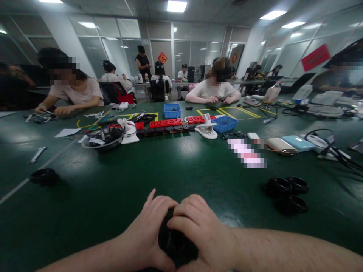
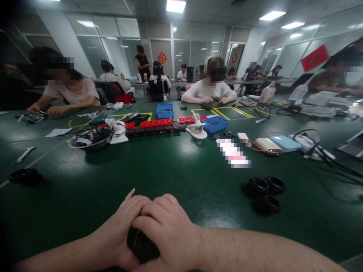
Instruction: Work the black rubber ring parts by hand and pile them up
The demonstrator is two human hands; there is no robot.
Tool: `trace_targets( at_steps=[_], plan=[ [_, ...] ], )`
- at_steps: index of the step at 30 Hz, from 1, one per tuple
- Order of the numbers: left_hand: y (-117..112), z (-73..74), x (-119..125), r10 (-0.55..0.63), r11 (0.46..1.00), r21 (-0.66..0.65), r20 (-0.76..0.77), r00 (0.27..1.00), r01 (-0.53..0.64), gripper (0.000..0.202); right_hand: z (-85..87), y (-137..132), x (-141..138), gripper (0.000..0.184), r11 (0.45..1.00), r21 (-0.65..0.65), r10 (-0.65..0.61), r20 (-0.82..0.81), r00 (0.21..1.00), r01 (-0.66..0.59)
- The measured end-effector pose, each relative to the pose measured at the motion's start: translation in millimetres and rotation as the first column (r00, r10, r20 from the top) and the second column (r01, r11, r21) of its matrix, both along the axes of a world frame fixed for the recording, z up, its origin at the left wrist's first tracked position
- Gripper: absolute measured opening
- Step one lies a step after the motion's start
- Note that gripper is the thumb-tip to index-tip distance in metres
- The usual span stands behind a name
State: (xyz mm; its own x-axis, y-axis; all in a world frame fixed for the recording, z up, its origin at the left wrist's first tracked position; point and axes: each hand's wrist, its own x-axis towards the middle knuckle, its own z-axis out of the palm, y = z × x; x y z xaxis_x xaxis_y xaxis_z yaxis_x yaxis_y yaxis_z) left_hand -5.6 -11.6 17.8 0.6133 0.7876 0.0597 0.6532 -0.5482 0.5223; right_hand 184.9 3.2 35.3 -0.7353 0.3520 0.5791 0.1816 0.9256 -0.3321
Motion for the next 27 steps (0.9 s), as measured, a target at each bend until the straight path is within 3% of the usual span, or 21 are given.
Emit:
trace_targets(
  at_steps=[2,6,11,14,18,22,25,27],
  plan=[
    [-10.6,-6.0,5.3,0.131,0.990,0.054,0.005,0.991,-0.131,0.088,-6.0,-1.0,-1.7,0.061,0.991,-0.029,-0.132,-0.050,0.990,0.130],
    [-22.8,-6.3,16.3,0.159,0.985,0.065,-0.021,0.987,-0.157,0.085,-14.3,-3.8,-6.9,0.064,0.974,-0.031,-0.225,0.008,0.974,0.225],
    [-14.0,1.4,17.1,0.171,0.980,0.109,-0.048,0.984,-0.165,0.046,-11.7,-4.5,-6.2,0.049,0.976,-0.009,-0.217,0.042,0.975,0.217],
    [-1.8,3.1,9.4,0.077,0.994,0.076,-0.011,0.997,-0.076,0.045,-7.9,-0.5,-3.1,0.033,0.991,-0.033,-0.127,0.075,0.989,0.130],
    [15.2,3.6,-1.5,-0.086,0.996,-0.031,0.045,0.995,0.088,0.043,-3.6,5.9,-1.0,0.032,0.998,-0.065,-0.002,0.132,0.991,0.011],
    [24.6,7.3,-6.3,-0.183,0.981,-0.070,0.014,0.983,0.183,0.027,-3.4,5.9,-2.3,0.029,0.990,-0.081,0.126,0.152,0.980,-0.115],
    [27.3,11.4,-8.3,-0.267,0.961,-0.093,-0.038,0.963,0.262,0.012,-4.6,3.6,-2.8,0.030,0.984,-0.076,0.168,0.116,0.979,-0.160],
    [27.2,12.9,-10.1,-0.273,0.958,-0.105,-0.038,0.961,0.268,0.020,-4.5,2.9,-1.9,0.029,0.985,-0.052,0.165,0.063,0.984,-0.162]
  ],
)
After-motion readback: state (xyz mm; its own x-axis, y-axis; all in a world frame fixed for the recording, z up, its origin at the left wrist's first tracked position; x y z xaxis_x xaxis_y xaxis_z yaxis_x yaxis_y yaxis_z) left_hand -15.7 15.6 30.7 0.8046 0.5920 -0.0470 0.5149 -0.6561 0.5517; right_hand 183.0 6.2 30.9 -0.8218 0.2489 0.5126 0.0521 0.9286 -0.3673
